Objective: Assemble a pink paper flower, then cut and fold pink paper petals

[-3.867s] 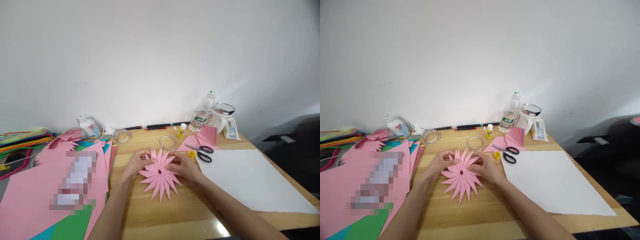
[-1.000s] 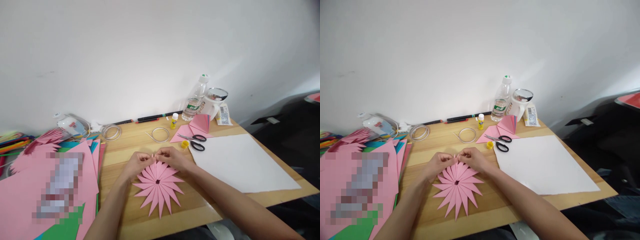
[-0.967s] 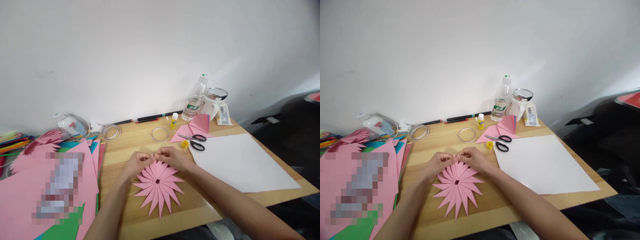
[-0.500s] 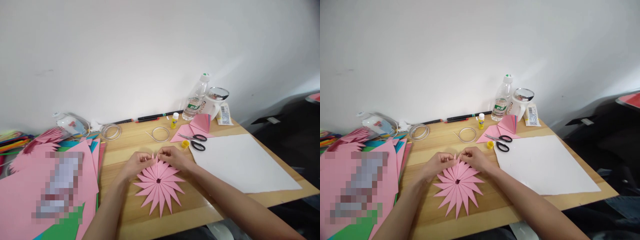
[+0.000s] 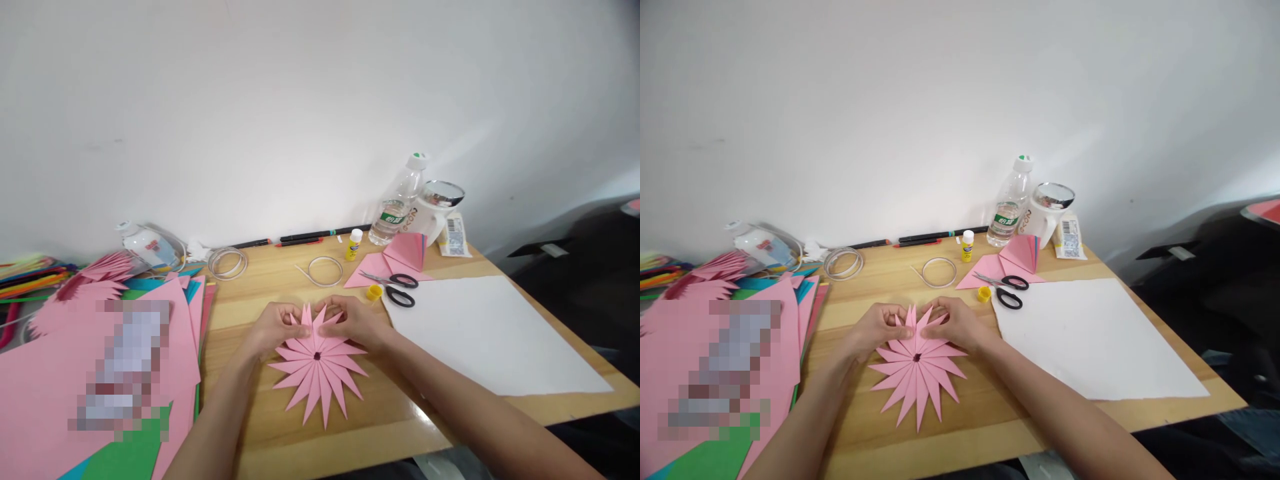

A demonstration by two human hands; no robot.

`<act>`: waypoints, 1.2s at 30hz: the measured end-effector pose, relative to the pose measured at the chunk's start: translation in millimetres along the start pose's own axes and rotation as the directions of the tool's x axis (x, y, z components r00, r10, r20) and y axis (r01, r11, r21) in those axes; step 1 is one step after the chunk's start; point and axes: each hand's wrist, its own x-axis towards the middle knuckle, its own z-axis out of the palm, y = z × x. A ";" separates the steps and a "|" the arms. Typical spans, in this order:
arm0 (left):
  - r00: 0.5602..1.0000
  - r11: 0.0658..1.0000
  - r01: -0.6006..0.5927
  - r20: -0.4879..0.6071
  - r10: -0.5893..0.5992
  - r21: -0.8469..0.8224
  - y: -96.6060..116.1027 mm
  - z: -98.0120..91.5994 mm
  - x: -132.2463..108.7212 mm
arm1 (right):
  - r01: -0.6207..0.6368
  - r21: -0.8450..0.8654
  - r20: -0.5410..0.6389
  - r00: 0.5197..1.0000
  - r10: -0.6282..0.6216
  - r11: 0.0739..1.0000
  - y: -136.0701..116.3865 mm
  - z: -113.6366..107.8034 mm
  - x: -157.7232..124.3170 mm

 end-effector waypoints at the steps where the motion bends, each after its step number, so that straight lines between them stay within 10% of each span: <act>1: 1.000 1.000 -0.001 -0.001 0.001 -0.003 -0.8 0.2 0.4 | 0.002 0.004 -0.009 1.000 -0.002 1.000 -0.5 1.4 -0.2; 18: 0.997 0.999 -0.012 -0.070 0.010 -0.030 1.5 6.3 -0.3 | -0.010 -0.080 -0.107 0.994 0.001 0.997 -3.0 5.8 3.1; 24: 0.959 0.968 -0.128 -0.275 0.065 -0.217 5.9 -16.5 -5.3 | 0.032 0.070 -0.173 0.985 -0.020 0.997 -3.8 7.8 2.2; 30: 0.989 0.930 -0.125 -0.122 0.088 -0.346 5.3 -18.5 -6.9 | 0.107 0.392 -0.259 0.966 -0.002 0.914 1.9 2.9 9.3; 36: 0.970 0.873 -0.187 -0.227 0.090 -0.451 2.4 -17.3 -3.9 | 0.022 0.379 -0.098 0.995 0.016 0.925 -1.9 5.4 5.5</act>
